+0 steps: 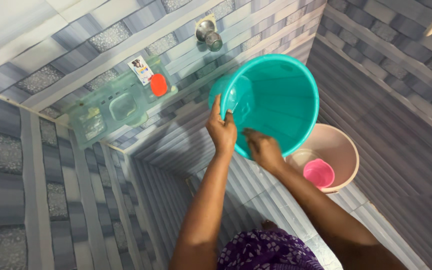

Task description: The person washes a green bucket and a pink bowl by filling them with water from a tap, scrubbing the interiors by hand, and rinsing them multiple times.

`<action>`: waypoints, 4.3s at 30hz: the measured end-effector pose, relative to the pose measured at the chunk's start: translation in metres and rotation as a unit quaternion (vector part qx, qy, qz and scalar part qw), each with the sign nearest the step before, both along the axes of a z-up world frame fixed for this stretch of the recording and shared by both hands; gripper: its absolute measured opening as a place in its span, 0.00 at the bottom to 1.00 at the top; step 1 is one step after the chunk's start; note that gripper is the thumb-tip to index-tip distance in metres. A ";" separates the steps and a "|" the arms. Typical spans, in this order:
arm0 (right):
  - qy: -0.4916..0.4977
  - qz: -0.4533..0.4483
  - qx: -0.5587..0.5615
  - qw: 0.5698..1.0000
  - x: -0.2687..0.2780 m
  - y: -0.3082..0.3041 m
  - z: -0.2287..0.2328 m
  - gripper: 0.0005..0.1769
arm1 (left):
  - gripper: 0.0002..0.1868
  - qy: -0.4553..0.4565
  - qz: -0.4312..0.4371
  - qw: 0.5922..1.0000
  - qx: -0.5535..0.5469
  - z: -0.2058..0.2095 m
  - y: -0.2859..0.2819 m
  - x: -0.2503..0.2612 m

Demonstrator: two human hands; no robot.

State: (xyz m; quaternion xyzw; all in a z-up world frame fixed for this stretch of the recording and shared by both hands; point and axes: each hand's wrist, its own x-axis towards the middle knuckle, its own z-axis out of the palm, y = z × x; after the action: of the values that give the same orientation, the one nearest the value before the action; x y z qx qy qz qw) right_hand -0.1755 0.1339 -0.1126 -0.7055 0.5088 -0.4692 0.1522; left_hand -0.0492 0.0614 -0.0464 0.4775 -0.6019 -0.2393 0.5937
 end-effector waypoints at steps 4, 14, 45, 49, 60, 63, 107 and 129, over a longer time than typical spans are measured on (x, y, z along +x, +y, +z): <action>-0.108 0.017 0.115 0.987 0.037 0.000 0.015 0.14 | 0.29 -0.026 -0.017 0.999 0.005 0.015 0.010 0.004; 0.071 0.088 0.152 0.982 0.024 -0.005 0.003 0.18 | 0.30 -0.050 -0.001 0.995 -0.085 0.031 0.010 0.037; -0.079 0.088 0.372 0.920 0.036 -0.020 -0.048 0.28 | 0.30 -0.056 -0.011 0.997 -0.043 0.023 0.033 0.013; 0.074 0.158 0.334 0.926 0.010 -0.047 -0.069 0.29 | 0.30 -0.035 -0.031 0.995 -0.091 0.034 0.046 0.016; 0.659 -0.088 0.257 0.701 -0.072 -0.130 -0.088 0.38 | 0.28 -0.013 -0.076 0.994 -0.081 0.065 0.077 0.002; 0.524 -0.082 0.382 0.757 -0.045 -0.123 -0.091 0.38 | 0.27 0.042 -0.106 0.993 0.004 0.070 0.082 -0.003; -0.522 -0.027 0.248 0.816 0.058 -0.127 -0.091 0.16 | 0.28 0.051 -0.095 0.994 0.032 0.032 0.048 0.013; 0.376 0.019 0.096 0.921 -0.035 0.088 0.002 0.20 | 0.29 0.132 -0.099 0.986 0.031 0.015 0.056 0.034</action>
State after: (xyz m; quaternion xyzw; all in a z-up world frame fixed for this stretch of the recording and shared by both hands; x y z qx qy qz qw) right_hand -0.2101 0.2218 -0.1111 -0.8220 0.5572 -0.1151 0.0253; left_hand -0.0154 0.1179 -0.0319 0.3976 -0.5548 -0.3762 0.6266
